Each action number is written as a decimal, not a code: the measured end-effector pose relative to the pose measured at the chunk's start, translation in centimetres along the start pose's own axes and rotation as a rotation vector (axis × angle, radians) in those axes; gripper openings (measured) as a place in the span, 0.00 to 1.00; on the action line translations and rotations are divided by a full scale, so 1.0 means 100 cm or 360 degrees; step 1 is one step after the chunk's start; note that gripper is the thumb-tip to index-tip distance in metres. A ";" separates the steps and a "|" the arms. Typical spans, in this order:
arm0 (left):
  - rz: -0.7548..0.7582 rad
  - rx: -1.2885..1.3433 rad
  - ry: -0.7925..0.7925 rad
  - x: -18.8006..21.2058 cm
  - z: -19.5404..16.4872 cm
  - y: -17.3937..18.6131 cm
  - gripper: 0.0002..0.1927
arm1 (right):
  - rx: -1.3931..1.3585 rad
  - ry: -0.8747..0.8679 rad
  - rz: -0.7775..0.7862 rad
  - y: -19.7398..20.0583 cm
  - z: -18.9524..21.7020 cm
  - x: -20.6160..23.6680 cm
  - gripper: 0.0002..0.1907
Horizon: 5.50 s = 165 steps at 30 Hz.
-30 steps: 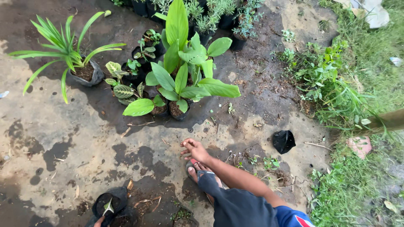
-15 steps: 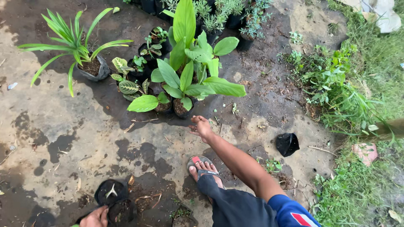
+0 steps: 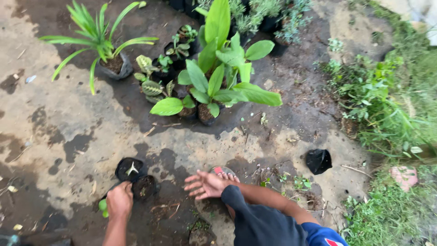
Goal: The person gathers small potted seedlings from a concrete area, carries them to a dirt patch, and places them into a rectangular container filled with soil. They then add more soil around the seedlings and arrange the pots on the ground.
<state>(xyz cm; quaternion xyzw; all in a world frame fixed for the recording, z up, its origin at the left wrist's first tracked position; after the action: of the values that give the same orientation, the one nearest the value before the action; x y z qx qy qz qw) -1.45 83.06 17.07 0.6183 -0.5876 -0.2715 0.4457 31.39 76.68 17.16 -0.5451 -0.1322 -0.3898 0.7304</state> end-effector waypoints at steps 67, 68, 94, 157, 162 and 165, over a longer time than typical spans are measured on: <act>-0.0125 0.0263 0.0146 -0.063 0.020 -0.049 0.05 | 0.0144 0.0263 -0.0340 0.110 0.002 -0.097 0.21; -0.0116 0.0268 0.0151 -0.063 0.020 -0.049 0.05 | 0.0146 0.0265 -0.0343 0.109 0.003 -0.097 0.21; -0.0056 0.0240 0.0231 -0.061 0.017 -0.049 0.06 | 0.0099 0.0266 -0.0368 0.109 0.009 -0.090 0.20; -0.0103 0.0270 0.0170 -0.058 0.018 -0.053 0.05 | 0.0189 0.0218 -0.0368 0.104 0.006 -0.089 0.23; -0.0083 0.0249 0.0184 -0.056 0.016 -0.055 0.06 | 0.0156 0.0210 -0.0392 0.107 0.006 -0.088 0.23; -0.0091 0.0258 0.0188 -0.056 0.016 -0.055 0.06 | 0.0129 0.0219 -0.0372 0.107 0.006 -0.087 0.25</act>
<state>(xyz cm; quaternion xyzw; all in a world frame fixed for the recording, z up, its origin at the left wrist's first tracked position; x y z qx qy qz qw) -1.04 87.63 10.49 0.6837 -0.5625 -0.1989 0.4201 33.40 81.99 4.54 -0.4680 -0.1601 -0.5029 0.7088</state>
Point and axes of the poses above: each hand's wrist, its own x-axis away from the middle knuckle, its own y-axis out of the back of the hand, z = x × y, the point moved 4 cm from there along -x, towards the middle knuckle, and after that the axes turned 9 degrees about x, right-handed, at the moved point
